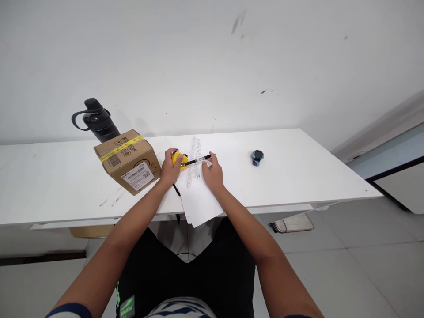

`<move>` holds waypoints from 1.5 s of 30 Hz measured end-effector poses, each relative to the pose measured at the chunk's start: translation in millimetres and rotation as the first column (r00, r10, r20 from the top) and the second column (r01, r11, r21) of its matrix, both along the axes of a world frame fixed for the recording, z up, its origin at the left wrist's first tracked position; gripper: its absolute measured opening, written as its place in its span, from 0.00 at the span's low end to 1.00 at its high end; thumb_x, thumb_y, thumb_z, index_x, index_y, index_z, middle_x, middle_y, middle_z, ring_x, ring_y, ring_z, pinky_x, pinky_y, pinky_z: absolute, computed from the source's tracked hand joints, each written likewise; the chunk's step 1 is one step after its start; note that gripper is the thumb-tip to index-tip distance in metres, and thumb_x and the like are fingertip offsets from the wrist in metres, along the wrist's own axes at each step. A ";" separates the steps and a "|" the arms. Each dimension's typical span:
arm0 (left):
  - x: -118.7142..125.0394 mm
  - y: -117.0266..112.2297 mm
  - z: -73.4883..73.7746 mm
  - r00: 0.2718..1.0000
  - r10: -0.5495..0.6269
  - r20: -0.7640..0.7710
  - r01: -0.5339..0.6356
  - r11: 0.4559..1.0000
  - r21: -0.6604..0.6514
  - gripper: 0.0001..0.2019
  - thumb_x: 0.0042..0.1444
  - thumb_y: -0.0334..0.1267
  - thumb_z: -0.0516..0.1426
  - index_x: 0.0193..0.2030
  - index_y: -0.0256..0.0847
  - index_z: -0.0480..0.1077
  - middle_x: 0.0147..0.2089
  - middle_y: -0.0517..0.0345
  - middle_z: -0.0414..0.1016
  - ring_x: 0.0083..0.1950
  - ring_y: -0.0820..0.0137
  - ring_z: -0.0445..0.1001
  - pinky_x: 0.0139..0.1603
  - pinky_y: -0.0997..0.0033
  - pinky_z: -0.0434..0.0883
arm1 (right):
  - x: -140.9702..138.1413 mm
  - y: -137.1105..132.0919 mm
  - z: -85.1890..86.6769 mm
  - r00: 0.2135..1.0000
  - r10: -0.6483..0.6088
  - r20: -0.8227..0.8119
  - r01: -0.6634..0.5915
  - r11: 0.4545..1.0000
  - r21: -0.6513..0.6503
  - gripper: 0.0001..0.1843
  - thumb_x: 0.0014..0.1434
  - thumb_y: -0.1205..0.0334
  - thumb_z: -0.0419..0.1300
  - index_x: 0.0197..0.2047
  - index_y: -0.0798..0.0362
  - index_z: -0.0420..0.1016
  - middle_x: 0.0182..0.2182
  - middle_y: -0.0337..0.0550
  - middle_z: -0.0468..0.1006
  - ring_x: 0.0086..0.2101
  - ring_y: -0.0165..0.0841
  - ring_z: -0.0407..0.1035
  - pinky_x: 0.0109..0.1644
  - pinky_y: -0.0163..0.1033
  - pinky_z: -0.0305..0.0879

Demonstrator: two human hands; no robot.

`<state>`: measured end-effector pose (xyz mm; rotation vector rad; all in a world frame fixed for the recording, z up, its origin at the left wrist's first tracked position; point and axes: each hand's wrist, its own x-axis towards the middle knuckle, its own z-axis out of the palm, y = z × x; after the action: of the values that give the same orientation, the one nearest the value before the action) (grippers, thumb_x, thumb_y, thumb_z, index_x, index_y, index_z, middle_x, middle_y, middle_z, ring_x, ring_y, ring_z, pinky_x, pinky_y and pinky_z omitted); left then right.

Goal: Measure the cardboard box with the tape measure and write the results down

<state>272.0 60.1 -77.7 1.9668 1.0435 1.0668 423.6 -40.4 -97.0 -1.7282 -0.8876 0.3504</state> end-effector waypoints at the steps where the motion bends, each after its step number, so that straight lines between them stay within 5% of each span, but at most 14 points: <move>1: 0.1 0.1 0.0 1.000 -0.001 0.000 0.001 1.000 -0.007 0.19 0.64 0.54 0.51 0.57 0.49 0.62 0.47 0.53 0.74 0.44 0.63 0.74 0.46 0.62 0.70 | 0.0 0.0 -0.1 1.000 -0.005 0.002 0.005 1.000 0.001 0.35 0.59 0.51 0.54 0.67 0.53 0.60 0.54 0.51 0.76 0.28 0.32 0.67 0.42 0.43 0.68; 11: -1.2 0.7 -0.9 0.998 0.040 0.048 -0.039 0.999 -0.008 0.21 0.64 0.55 0.50 0.58 0.46 0.61 0.47 0.52 0.75 0.44 0.64 0.75 0.47 0.61 0.70 | -2.4 1.4 -1.3 0.999 -0.003 -0.031 0.005 0.999 0.037 0.34 0.59 0.49 0.54 0.67 0.52 0.61 0.51 0.47 0.77 0.25 0.29 0.61 0.37 0.41 0.67; 20: -4.1 1.6 -2.5 0.982 -0.165 0.093 0.174 0.980 -0.098 0.17 0.65 0.51 0.49 0.55 0.46 0.64 0.42 0.59 0.75 0.39 0.70 0.74 0.42 0.68 0.71 | -4.9 -0.8 -0.5 0.994 -0.109 -0.028 0.112 0.951 0.289 0.24 0.61 0.47 0.55 0.56 0.51 0.71 0.43 0.45 0.77 0.28 0.29 0.62 0.35 0.38 0.68; 30: -6.5 -2.1 3.7 0.960 -0.278 0.038 0.279 0.960 -0.001 0.17 0.63 0.39 0.48 0.56 0.47 0.67 0.58 0.57 0.73 0.54 0.66 0.72 0.57 0.64 0.68 | -1.8 -0.4 -0.5 0.987 -0.153 0.041 0.122 0.898 0.423 0.19 0.62 0.53 0.55 0.53 0.51 0.70 0.44 0.46 0.76 0.30 0.29 0.65 0.36 0.39 0.68; 36: -5.1 -0.7 4.4 0.962 -0.270 0.045 0.271 0.962 -0.025 0.18 0.62 0.39 0.48 0.57 0.47 0.68 0.59 0.57 0.73 0.56 0.65 0.72 0.58 0.63 0.68 | -1.3 -0.7 4.1 0.980 -0.184 0.074 0.126 0.866 0.484 0.16 0.61 0.55 0.55 0.51 0.50 0.70 0.44 0.45 0.72 0.36 0.31 0.68 0.37 0.38 0.67; 45: -5.7 -1.0 1.7 0.961 -0.274 0.038 0.274 0.961 -0.020 0.18 0.63 0.39 0.48 0.57 0.47 0.71 0.59 0.57 0.74 0.58 0.64 0.71 0.61 0.62 0.67 | 1.7 0.5 -0.8 0.990 -0.139 0.022 0.114 0.883 0.455 0.15 0.59 0.56 0.57 0.49 0.50 0.68 0.40 0.41 0.69 0.30 0.28 0.63 0.36 0.37 0.65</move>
<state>266.3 59.1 -76.0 1.9953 0.7343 0.9273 425.4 -39.9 -97.7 -1.3537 -0.8127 0.0017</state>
